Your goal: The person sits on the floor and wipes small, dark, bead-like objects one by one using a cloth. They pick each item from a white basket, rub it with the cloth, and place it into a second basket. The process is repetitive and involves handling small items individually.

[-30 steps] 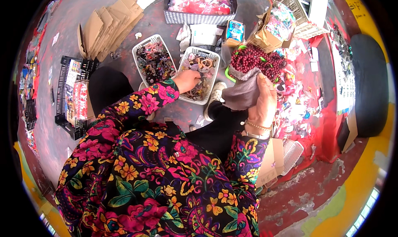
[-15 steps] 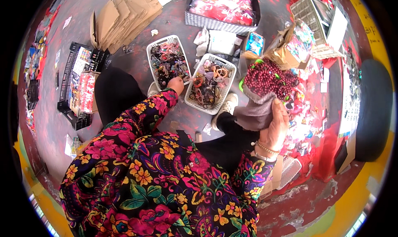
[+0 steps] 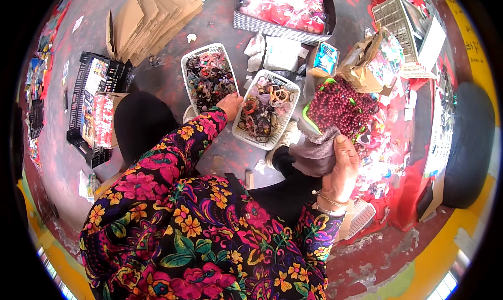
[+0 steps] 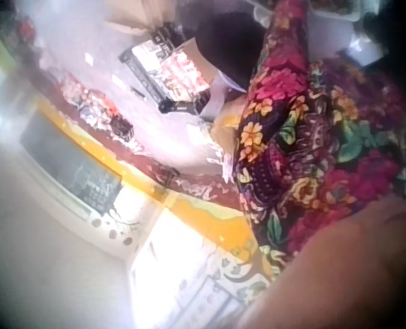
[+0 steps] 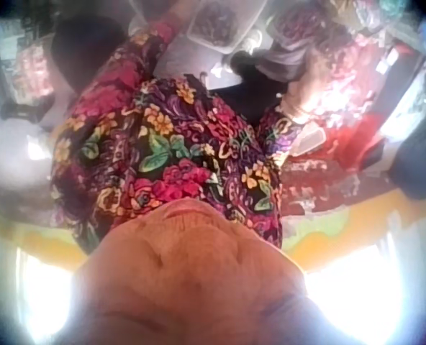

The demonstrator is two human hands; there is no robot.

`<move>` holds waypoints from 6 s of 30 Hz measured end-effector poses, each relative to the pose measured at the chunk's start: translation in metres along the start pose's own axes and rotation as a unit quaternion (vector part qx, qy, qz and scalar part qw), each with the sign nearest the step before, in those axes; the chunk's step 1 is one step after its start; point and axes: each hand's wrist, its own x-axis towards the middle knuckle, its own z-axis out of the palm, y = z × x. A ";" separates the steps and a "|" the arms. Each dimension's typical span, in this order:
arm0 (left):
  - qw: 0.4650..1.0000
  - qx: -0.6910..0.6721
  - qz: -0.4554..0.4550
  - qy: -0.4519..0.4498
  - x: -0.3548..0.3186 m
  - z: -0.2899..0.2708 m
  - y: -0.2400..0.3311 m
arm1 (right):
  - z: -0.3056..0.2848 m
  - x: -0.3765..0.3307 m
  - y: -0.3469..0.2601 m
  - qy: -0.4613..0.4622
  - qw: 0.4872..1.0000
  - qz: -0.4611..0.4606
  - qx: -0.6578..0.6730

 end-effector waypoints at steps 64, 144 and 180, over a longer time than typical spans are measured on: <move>0.836 -0.483 0.227 0.128 -0.117 -0.176 0.194 | 0.038 0.013 0.060 -0.337 0.933 -0.027 0.122; 0.722 -0.686 0.086 -0.019 -0.108 -0.169 0.184 | 0.034 0.020 0.064 -0.195 0.970 -0.146 0.029; 0.656 -0.725 0.058 -0.203 -0.112 -0.168 0.169 | 0.035 0.011 0.044 -0.284 0.945 -0.040 0.157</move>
